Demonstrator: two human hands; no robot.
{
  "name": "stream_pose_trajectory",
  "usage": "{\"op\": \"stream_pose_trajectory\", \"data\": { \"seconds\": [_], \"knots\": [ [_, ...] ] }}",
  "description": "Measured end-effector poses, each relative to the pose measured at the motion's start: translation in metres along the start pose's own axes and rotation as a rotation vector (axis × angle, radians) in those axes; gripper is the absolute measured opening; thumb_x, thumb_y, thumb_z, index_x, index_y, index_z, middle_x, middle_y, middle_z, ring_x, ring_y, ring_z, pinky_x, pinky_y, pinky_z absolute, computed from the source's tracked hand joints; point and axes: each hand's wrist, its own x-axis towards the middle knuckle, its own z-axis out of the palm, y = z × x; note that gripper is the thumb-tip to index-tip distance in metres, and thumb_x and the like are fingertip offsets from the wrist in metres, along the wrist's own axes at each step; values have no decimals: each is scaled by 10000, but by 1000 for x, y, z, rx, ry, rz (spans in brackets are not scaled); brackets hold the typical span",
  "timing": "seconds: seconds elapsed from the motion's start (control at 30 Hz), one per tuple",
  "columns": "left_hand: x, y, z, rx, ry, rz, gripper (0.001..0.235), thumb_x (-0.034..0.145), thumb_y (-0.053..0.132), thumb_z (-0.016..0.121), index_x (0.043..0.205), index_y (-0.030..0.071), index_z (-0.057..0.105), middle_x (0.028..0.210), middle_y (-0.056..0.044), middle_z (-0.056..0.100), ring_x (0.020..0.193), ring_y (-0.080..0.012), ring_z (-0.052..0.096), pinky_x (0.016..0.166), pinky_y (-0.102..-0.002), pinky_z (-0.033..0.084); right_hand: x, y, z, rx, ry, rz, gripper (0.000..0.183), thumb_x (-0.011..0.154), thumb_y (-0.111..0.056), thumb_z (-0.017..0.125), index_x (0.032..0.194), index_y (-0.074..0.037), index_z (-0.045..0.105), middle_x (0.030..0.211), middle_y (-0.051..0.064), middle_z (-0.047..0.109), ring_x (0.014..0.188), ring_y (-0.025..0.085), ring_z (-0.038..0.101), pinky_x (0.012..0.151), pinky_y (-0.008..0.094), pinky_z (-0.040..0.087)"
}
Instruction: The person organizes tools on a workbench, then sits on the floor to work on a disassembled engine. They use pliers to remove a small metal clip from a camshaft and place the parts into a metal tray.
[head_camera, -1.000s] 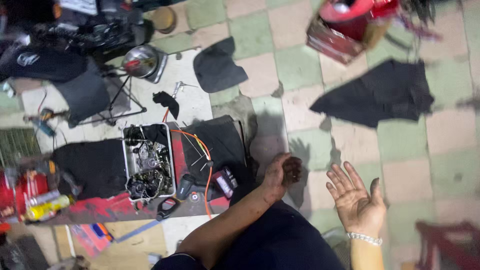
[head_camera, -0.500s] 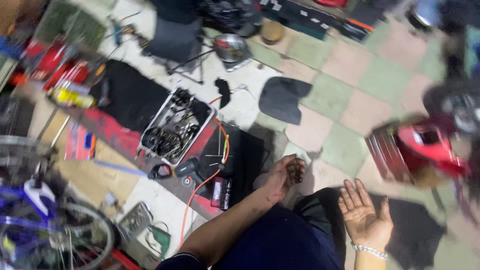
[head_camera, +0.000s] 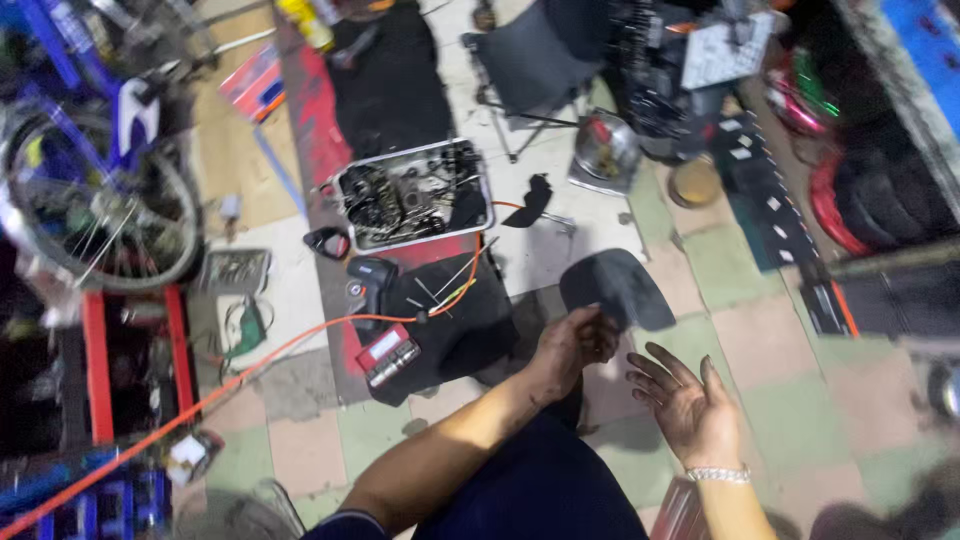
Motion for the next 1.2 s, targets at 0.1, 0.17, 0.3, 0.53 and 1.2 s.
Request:
{"op": "stream_pose_trajectory", "data": {
  "seconds": [0.1,0.17,0.3,0.53,1.2],
  "knots": [
    [22,4,-13,-184,221,-16,331,1029,348,557,950,57,693,808,-54,672,755,-189,634,727,-340,515,49,-41,20,-79,-101,97,803,1025,-596,237,1474,33,452,1434,272,548,1197,387,559,1019,470,404],
    [49,-1,-28,-233,320,-4,343,999,363,554,955,54,695,801,-53,671,739,-188,630,709,-331,514,82,-67,32,-138,-178,129,793,1023,-587,250,1476,29,460,1444,259,554,1208,373,556,1028,467,406],
    [109,-9,-57,-470,140,129,206,1025,256,623,987,61,677,811,-34,643,693,-192,576,655,-333,475,140,-100,56,-148,-206,184,783,1021,-591,270,1482,15,452,1448,235,550,1239,352,559,1063,445,398],
    [163,90,-7,-389,429,119,340,972,356,564,983,37,682,780,-58,672,690,-188,619,682,-325,508,212,-157,91,-126,-199,174,807,1025,-616,289,1500,15,459,1443,230,546,1236,342,525,1058,440,381],
    [310,201,9,-696,566,465,340,1027,333,542,933,34,673,736,-39,652,644,-157,618,625,-276,515,451,-309,171,-307,-597,441,788,1032,-595,334,1420,69,506,1332,264,631,1146,337,617,995,418,467]
  ]
}}
